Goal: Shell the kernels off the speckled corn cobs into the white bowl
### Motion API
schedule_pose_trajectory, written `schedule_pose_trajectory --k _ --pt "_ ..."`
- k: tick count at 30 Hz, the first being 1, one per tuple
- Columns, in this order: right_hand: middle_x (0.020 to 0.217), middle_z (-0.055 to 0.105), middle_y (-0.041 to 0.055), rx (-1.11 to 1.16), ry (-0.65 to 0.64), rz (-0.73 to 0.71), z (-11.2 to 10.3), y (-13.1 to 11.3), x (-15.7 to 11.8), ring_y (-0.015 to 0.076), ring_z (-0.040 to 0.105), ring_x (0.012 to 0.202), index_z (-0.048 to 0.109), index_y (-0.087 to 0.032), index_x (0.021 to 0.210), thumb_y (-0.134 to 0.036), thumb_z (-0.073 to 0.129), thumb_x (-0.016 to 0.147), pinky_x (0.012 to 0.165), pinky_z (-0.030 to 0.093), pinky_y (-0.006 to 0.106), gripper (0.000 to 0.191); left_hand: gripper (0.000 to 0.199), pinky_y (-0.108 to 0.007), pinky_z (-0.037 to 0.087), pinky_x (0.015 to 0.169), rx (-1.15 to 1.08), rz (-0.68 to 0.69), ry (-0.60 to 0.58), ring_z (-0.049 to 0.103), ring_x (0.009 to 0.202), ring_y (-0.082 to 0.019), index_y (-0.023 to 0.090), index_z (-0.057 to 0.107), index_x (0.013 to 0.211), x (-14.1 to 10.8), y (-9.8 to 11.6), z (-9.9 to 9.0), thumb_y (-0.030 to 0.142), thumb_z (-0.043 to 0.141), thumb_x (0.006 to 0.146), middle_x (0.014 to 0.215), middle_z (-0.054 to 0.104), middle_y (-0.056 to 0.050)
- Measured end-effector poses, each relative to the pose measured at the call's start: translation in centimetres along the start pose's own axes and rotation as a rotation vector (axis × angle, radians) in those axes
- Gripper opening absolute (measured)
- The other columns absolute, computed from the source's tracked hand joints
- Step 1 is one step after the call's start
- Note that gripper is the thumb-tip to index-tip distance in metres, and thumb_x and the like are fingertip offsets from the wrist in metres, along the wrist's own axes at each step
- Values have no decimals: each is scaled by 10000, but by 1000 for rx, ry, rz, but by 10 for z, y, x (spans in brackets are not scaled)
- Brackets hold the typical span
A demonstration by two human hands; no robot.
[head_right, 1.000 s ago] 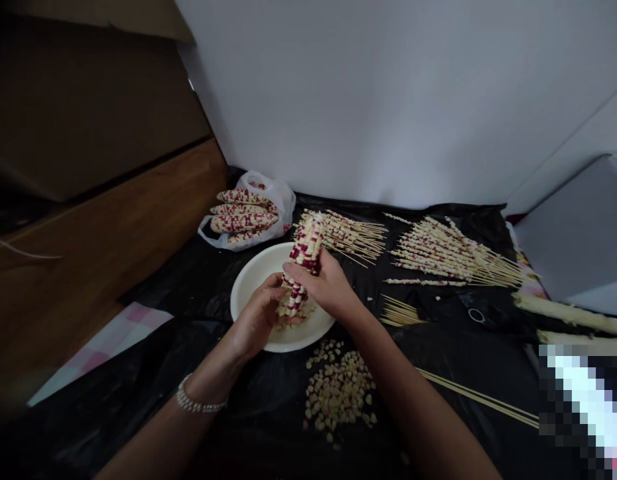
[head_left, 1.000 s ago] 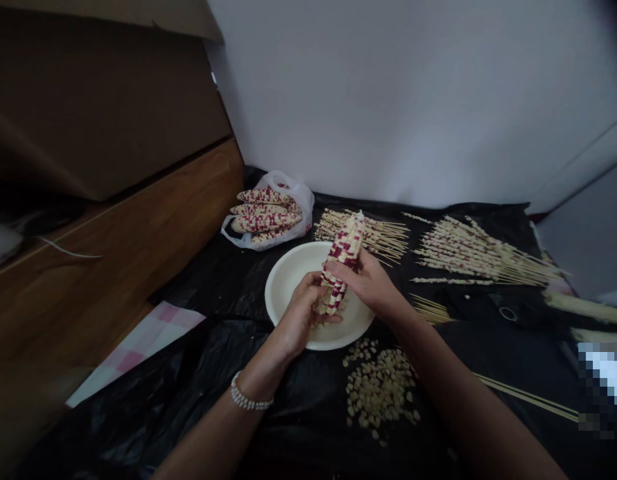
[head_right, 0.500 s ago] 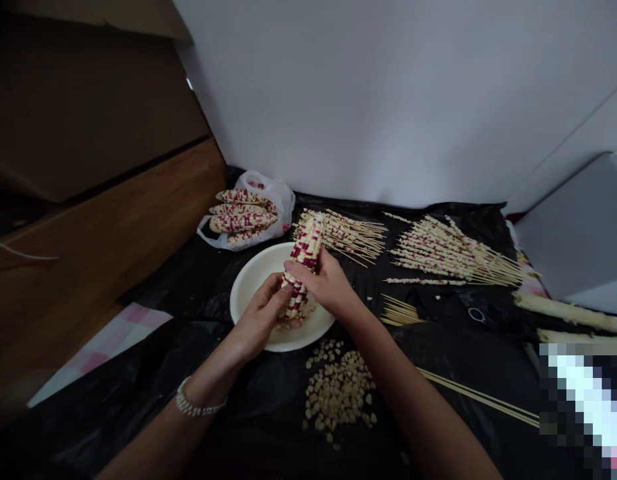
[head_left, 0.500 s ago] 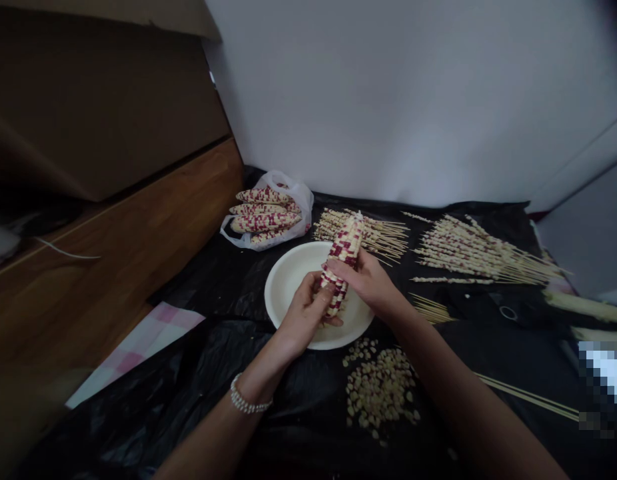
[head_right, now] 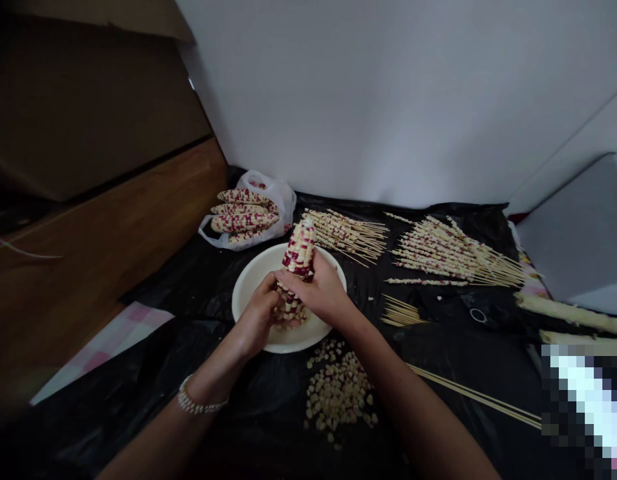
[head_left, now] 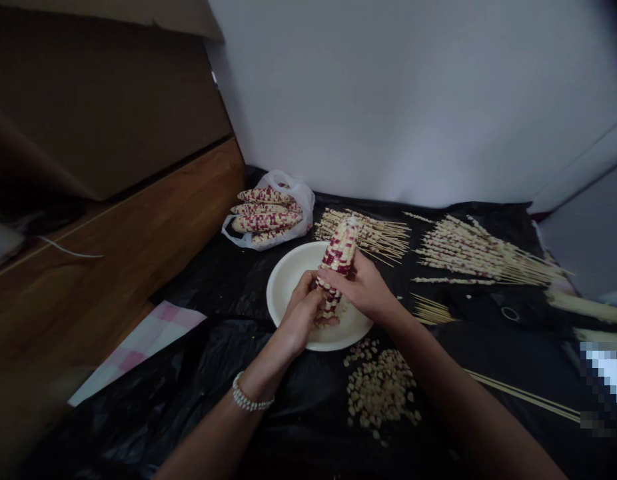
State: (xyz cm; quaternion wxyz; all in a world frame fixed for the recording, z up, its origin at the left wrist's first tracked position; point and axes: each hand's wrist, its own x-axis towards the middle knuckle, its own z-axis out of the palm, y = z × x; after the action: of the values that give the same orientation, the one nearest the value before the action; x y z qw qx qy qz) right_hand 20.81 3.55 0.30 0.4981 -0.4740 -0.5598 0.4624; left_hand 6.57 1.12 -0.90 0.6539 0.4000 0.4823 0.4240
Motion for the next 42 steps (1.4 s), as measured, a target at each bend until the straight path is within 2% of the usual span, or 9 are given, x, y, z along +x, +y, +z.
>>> schedule_pose_trajectory --k 6,12,16,21,28,30,34,40,42 --pt "997 735 42 133 20 49 -8 1 6 234 680 951 629 -215 1019 -438 818 735 907 550 392 408 451 -285 580 594 -99 9 -28 659 946 -253 212 644 1074 -3 7 2 238 649 624 1090 689 -66" --pt "1073 745 63 199 13 100 -13 1 9 253 682 1014 625 -218 1017 -491 850 695 971 535 427 478 451 -270 567 568 -129 0 -11 687 908 -246 193 638 1109 -2 8 6 480 735 775 1085 725 -97" --pt "1056 740 63 185 3 89 -12 4 8 248 676 996 635 -214 1013 -485 836 719 958 534 424 447 393 -281 578 576 -109 1 2 688 884 -236 198 625 1101 -3 8 6 392 712 770 1048 723 -80" --pt "952 724 38 99 -3 34 -10 6 7 236 664 921 639 -209 987 -474 846 716 899 540 400 431 451 -314 605 647 -180 -74 -28 674 911 -228 215 624 1069 -3 11 3 220 647 619 1034 690 -43" --pt "956 710 36 88 10 25 -9 8 7 227 647 901 636 -221 1000 -453 826 746 871 539 391 392 437 -368 624 708 -96 -30 -28 664 1050 -286 208 613 1115 -5 7 5 372 749 734 1177 668 -95" --pt "960 706 37 99 14 24 -9 9 7 223 644 900 637 -219 992 -444 830 742 878 538 393 388 396 -363 624 694 -83 -21 -14 662 1036 -282 206 613 1115 -4 5 5 344 700 754 1168 666 -97" --pt "959 714 37 142 17 41 -9 6 6 228 662 919 629 -219 988 -441 833 736 900 544 404 393 454 -329 617 712 -142 -24 -28 641 963 -225 201 632 1082 -3 7 4 169 657 629 1140 654 -69" --pt "1088 745 71 241 16 96 -10 -5 5 263 696 1035 615 -226 1058 -476 852 701 988 545 437 496 322 -331 607 766 -242 -26 -13 625 925 -193 185 634 991 -2 8 4 252 761 703 1018 661 -51" --pt "1104 747 77 249 30 118 -9 -5 5 267 700 1033 621 -225 1071 -483 845 708 987 549 440 499 340 -324 602 790 -247 16 18 625 929 -182 190 637 988 -2 7 5 200 769 675 1008 654 -32"
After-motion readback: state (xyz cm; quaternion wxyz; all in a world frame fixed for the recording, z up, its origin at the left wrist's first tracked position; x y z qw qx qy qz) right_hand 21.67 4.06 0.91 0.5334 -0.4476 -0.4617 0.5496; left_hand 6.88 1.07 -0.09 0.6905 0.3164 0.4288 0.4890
